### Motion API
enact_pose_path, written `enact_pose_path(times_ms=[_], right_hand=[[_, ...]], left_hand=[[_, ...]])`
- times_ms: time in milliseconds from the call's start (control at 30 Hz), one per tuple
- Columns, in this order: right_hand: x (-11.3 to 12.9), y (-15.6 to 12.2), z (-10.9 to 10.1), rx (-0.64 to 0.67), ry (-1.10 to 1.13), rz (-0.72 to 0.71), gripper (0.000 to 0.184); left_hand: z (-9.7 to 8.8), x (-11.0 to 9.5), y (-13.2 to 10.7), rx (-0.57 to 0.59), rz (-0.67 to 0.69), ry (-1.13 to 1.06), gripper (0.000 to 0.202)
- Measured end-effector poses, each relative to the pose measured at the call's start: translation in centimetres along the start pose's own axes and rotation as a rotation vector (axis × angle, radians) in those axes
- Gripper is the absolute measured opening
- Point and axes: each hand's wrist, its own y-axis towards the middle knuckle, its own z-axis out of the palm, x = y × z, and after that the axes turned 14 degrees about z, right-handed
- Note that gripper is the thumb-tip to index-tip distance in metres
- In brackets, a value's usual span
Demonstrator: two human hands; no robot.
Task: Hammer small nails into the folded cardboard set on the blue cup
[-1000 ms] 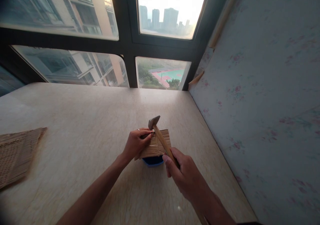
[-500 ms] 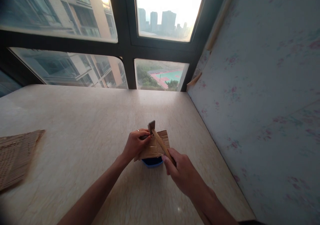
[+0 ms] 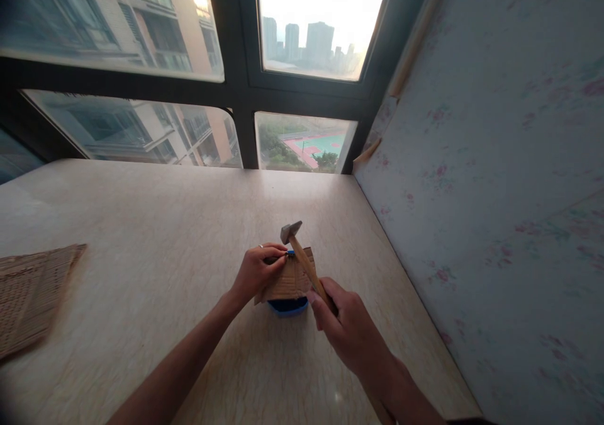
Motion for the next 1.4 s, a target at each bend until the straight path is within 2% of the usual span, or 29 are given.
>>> enact_pose_path(times_ms=[67, 233, 333, 467, 667, 767, 967, 1200, 1400], right_hand=[[-0.3, 0.1, 0.1, -0.042, 0.030, 0.022, 0.034], [-1.1, 2.4, 0.6, -0.290, 0.011, 0.096, 0.031], [-1.5, 4.3, 0.8, -0.319, 0.022, 0.183, 0.029], [-2.1, 5.8, 0.9, -0.386, 0.040, 0.200, 0.025], [-2.7, 6.4, 1.1, -0.177, 0.419, 0.281, 0.029], [-2.9, 6.5, 0.9, -0.122, 0.511, 0.273, 0.031], [-2.5, 6.4, 0.0, -0.068, 0.602, 0.275, 0.034], [-2.3, 6.3, -0.4, -0.045, 0.703, 0.307, 0.039], [-2.5, 6.0, -0.7, -0.032, 0.748, 0.298, 0.041]], left_hand=[[0.0, 0.2, -0.1, -0.002, 0.006, 0.000, 0.012], [-0.1, 0.6, -0.3, 0.003, 0.043, 0.021, 0.010], [-0.1, 0.6, -0.4, 0.009, 0.057, 0.028, 0.010], [-0.1, 0.4, -0.3, -0.002, 0.057, 0.024, 0.011], [-0.2, -0.1, -0.1, 0.009, 0.062, 0.043, 0.012], [-0.2, -0.5, 0.3, 0.020, 0.060, 0.035, 0.011], [0.0, -0.9, 1.2, 0.078, 0.056, 0.012, 0.013], [0.2, -0.8, 1.4, 0.073, 0.104, 0.004, 0.013], [0.2, -1.5, 1.7, 0.064, 0.138, 0.021, 0.012]])
